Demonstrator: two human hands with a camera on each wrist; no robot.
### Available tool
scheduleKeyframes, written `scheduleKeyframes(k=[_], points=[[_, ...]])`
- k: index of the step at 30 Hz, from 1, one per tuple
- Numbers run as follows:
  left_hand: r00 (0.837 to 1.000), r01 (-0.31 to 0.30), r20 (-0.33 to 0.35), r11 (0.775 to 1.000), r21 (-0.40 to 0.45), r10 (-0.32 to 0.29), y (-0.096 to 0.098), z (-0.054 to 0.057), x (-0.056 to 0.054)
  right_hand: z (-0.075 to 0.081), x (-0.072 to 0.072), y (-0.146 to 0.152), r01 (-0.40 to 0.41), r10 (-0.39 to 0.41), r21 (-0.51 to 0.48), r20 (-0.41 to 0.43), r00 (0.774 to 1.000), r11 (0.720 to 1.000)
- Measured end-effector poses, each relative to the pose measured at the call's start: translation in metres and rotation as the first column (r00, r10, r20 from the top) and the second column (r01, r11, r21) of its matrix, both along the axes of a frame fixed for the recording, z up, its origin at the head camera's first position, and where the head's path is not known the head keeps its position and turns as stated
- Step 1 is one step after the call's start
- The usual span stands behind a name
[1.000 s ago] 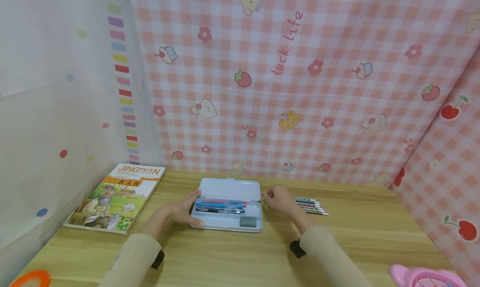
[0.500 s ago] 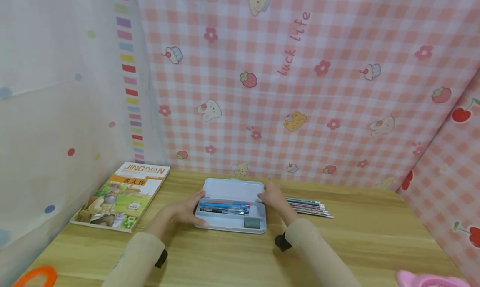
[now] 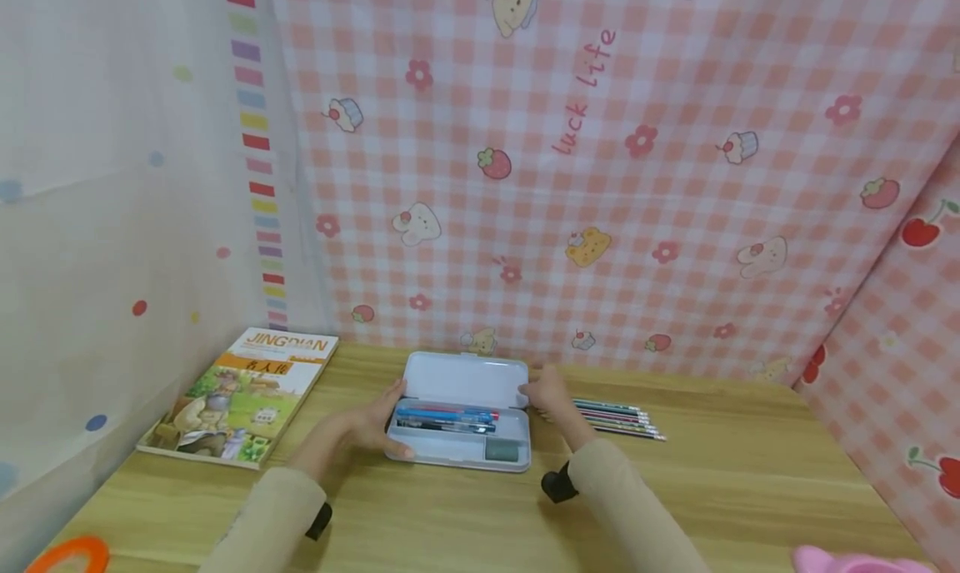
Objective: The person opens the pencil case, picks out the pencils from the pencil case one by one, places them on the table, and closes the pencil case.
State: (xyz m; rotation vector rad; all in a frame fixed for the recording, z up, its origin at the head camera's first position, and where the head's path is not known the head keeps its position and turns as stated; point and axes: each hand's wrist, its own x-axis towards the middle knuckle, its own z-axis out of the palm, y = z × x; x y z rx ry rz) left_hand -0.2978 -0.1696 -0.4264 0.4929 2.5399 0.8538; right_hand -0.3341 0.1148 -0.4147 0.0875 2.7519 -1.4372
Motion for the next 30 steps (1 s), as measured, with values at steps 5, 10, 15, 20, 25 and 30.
scheduleKeyframes(k=[5, 10, 15, 20, 25, 30], points=[[1.000, 0.003, -0.008, 1.000, 0.022, -0.003, 0.002, -0.001, 0.000, -0.020, -0.018, 0.010, 0.058, -0.059, -0.063, -0.011, 0.998, 0.996], [1.000, -0.005, 0.011, 0.997, 0.073, 0.004, 0.004, -0.002, 0.000, -0.126, -0.106, 0.045, 0.038, -0.046, -0.081, -0.094, 0.994, 0.996], [1.000, 0.018, 0.023, 0.989, 0.147, -0.021, 0.004, -0.002, -0.002, -0.130, -0.106, 0.051, -0.023, 0.015, -0.086, -0.099, 0.995, 0.996], [0.998, 0.052, 0.010, 0.976, 0.212, -0.055, 0.001, -0.003, -0.002, -0.035, -0.022, 0.026, -0.021, 0.011, -0.133, -0.076, 0.997, 0.991], [0.999, 0.044, -0.002, 0.977, 0.211, -0.045, -0.001, -0.004, -0.001, -0.005, 0.006, 0.016, -0.039, 0.031, -0.073, -0.109, 0.994, 0.997], [0.998, 0.067, -0.017, 0.972, 0.225, -0.065, -0.003, -0.002, -0.001, -0.008, 0.009, 0.018, -0.076, 0.066, -0.055, -0.158, 0.985, 0.996]])
